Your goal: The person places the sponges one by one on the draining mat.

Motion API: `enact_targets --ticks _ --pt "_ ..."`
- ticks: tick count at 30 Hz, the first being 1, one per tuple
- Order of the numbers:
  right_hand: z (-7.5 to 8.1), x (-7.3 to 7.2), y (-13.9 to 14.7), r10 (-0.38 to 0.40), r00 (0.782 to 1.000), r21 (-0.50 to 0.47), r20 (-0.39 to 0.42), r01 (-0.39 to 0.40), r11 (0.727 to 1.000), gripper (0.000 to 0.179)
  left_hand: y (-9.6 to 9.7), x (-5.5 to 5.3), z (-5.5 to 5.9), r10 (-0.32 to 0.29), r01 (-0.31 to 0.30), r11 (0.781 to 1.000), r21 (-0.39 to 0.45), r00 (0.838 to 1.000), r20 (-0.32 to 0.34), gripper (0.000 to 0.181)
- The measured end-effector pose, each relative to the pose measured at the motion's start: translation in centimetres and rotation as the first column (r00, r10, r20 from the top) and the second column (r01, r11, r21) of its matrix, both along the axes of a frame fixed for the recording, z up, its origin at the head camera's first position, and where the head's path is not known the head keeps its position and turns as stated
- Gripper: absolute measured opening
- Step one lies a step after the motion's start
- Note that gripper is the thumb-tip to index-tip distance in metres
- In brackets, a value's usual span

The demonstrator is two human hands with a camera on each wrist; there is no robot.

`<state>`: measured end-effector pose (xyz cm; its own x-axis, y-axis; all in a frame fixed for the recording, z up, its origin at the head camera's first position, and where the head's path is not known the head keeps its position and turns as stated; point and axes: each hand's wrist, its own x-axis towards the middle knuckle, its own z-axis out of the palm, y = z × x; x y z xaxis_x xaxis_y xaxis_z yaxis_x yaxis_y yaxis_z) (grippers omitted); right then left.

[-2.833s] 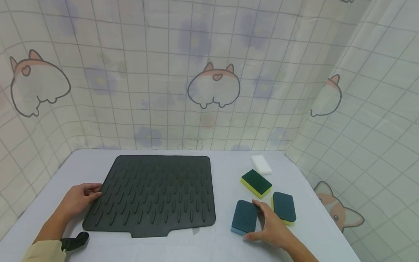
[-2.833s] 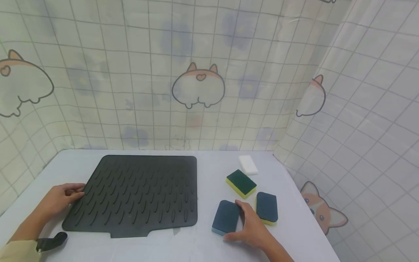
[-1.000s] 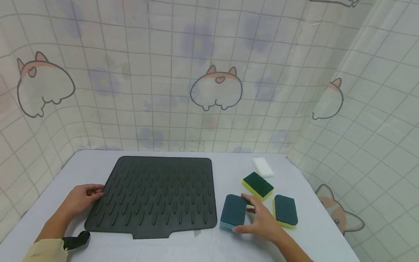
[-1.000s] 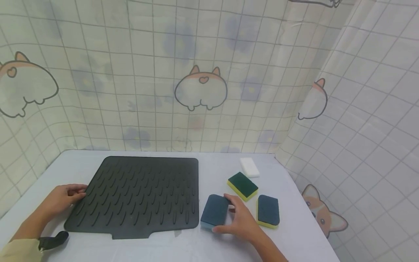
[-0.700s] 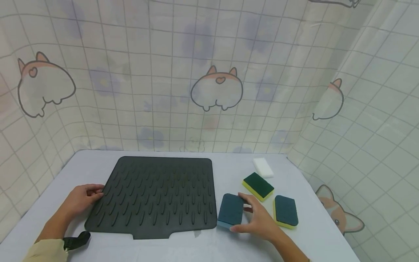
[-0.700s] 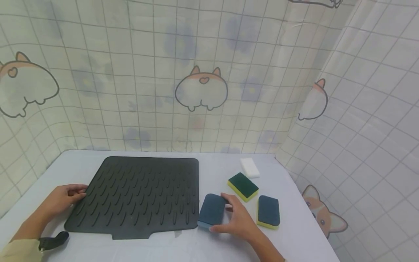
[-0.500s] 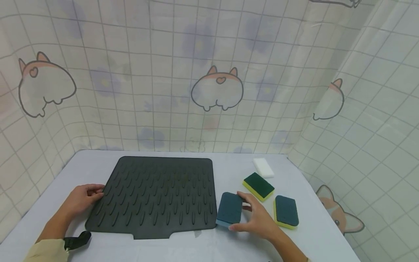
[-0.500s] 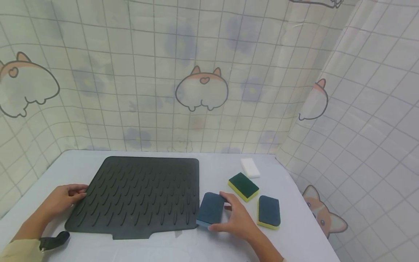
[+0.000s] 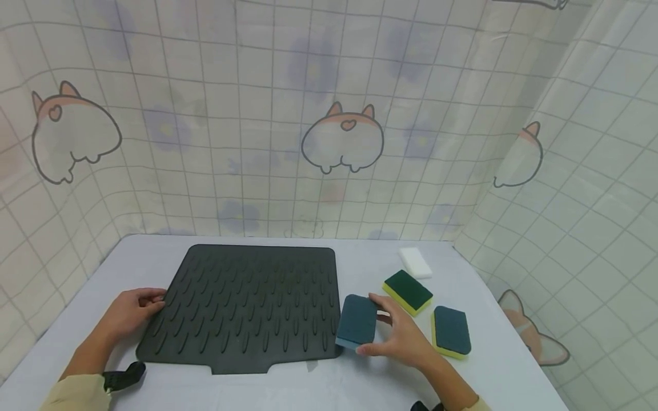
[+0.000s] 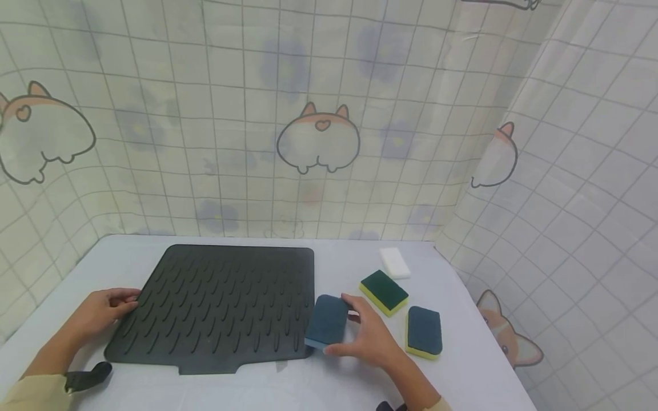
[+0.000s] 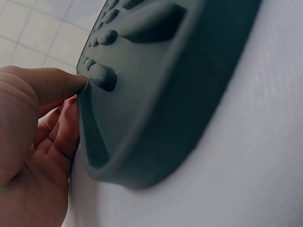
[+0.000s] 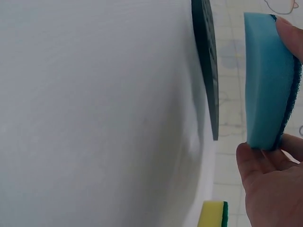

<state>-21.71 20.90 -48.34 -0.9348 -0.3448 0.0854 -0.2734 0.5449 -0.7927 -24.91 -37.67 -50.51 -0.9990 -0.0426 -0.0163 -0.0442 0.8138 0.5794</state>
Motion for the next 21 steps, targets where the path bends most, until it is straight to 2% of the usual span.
enact_targets --ticks 5,12,21 --pt "0.4 -0.2 -0.4 0.013 1.000 0.000 -0.001 -0.013 1.000 0.109 0.0 -0.1 0.0 0.007 -0.007 1.000 0.003 1.000 0.004 0.041" --pt "0.8 -0.6 -0.9 0.067 0.997 -0.068 0.028 -0.065 0.996 0.111 0.0 0.0 0.0 0.007 -0.007 1.000 0.006 1.000 0.000 0.040" --pt "1.0 -0.9 -1.7 0.073 0.996 -0.087 0.049 -0.069 0.994 0.110 0.2 0.3 -0.1 -0.001 0.002 1.000 0.010 1.000 -0.019 0.039"
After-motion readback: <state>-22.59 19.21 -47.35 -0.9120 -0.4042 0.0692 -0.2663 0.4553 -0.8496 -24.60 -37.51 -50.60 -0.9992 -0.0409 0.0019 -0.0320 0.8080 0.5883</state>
